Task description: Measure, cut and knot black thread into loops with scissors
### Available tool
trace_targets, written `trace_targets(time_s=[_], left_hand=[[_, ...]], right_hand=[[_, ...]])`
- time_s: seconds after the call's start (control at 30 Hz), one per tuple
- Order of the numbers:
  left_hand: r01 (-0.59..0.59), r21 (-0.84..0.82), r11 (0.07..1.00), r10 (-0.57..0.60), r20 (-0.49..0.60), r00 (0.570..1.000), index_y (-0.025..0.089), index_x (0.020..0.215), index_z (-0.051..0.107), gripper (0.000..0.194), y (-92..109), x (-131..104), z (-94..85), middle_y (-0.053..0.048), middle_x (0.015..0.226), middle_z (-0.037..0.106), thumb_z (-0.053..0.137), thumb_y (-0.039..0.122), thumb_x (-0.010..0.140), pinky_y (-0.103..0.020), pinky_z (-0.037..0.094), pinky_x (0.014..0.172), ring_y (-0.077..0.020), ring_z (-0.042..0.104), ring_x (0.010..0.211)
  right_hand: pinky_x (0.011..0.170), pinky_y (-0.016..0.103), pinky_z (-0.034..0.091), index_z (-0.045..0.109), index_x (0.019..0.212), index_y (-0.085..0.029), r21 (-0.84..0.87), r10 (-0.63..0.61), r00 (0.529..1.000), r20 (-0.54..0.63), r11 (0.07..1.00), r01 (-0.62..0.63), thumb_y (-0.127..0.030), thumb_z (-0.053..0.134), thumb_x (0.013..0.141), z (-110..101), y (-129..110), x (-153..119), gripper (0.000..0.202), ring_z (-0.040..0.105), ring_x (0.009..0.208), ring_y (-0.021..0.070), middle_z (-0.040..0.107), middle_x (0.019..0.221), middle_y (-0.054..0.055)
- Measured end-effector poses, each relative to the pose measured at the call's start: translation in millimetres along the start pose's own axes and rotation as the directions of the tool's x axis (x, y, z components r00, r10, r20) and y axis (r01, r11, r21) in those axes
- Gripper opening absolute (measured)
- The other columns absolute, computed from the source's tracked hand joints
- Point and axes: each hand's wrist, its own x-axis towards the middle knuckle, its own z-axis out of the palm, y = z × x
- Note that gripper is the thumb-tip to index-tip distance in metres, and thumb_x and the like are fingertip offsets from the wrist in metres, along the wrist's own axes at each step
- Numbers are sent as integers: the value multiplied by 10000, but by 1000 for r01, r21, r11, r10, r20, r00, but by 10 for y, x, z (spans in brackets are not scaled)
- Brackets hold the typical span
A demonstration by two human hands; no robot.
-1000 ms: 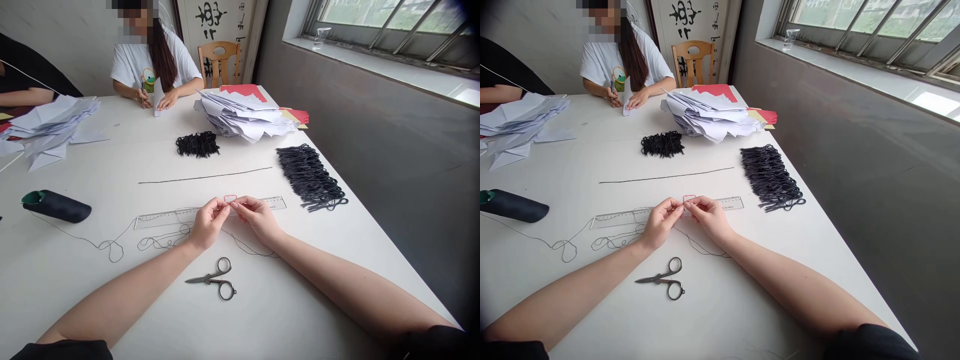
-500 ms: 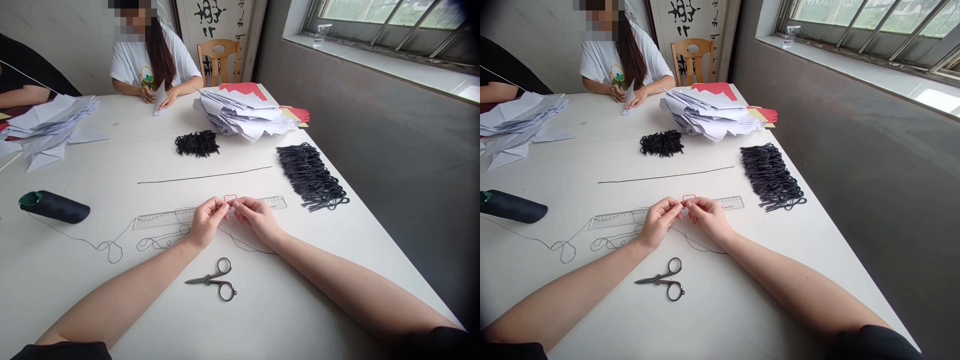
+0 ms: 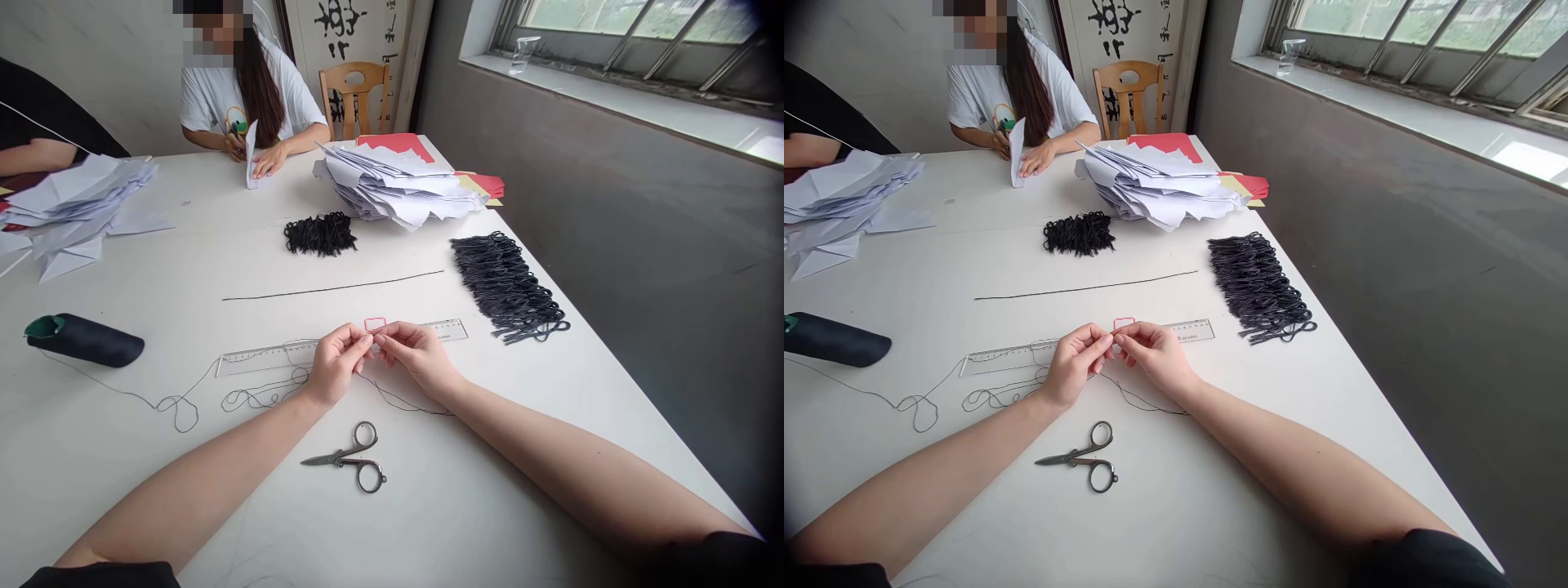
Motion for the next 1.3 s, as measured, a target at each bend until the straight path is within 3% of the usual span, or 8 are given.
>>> trace_targets(time_s=[0.4, 0.77, 1.3], left_hand=[[3, 49, 999, -5, 41, 999, 164, 670, 523, 318, 19, -9, 22, 3, 610, 541, 620, 422, 829, -223, 332, 464, -72, 404, 478], [-9, 81, 997, 7, 33, 999, 169, 681, 531, 285, 10, -5, 10, 6, 608, 502, 600, 393, 843, -243, 320, 514, -104, 432, 561], [-14, 79, 997, 11, 42, 999, 170, 703, 554, 259, 7, -3, 8, 2, 624, 522, 593, 383, 844, -244, 331, 521, -110, 445, 570]], right_hand=[[575, 256, 434, 607, 777, -161, -6, -3, 1000, 28, 1000, 3, -464, 656, 810, -14, 21, 8, 308, 521, 592, 107, 619, 680, 13], [574, 262, 428, 604, 762, -157, -1, 23, 999, -36, 1000, -23, -494, 685, 770, -10, 32, 6, 347, 487, 567, 100, 589, 679, 4], [575, 267, 402, 587, 765, -159, 51, 39, 999, -29, 998, -38, -473, 679, 782, -10, 41, 8, 328, 486, 573, 107, 570, 647, -3]])
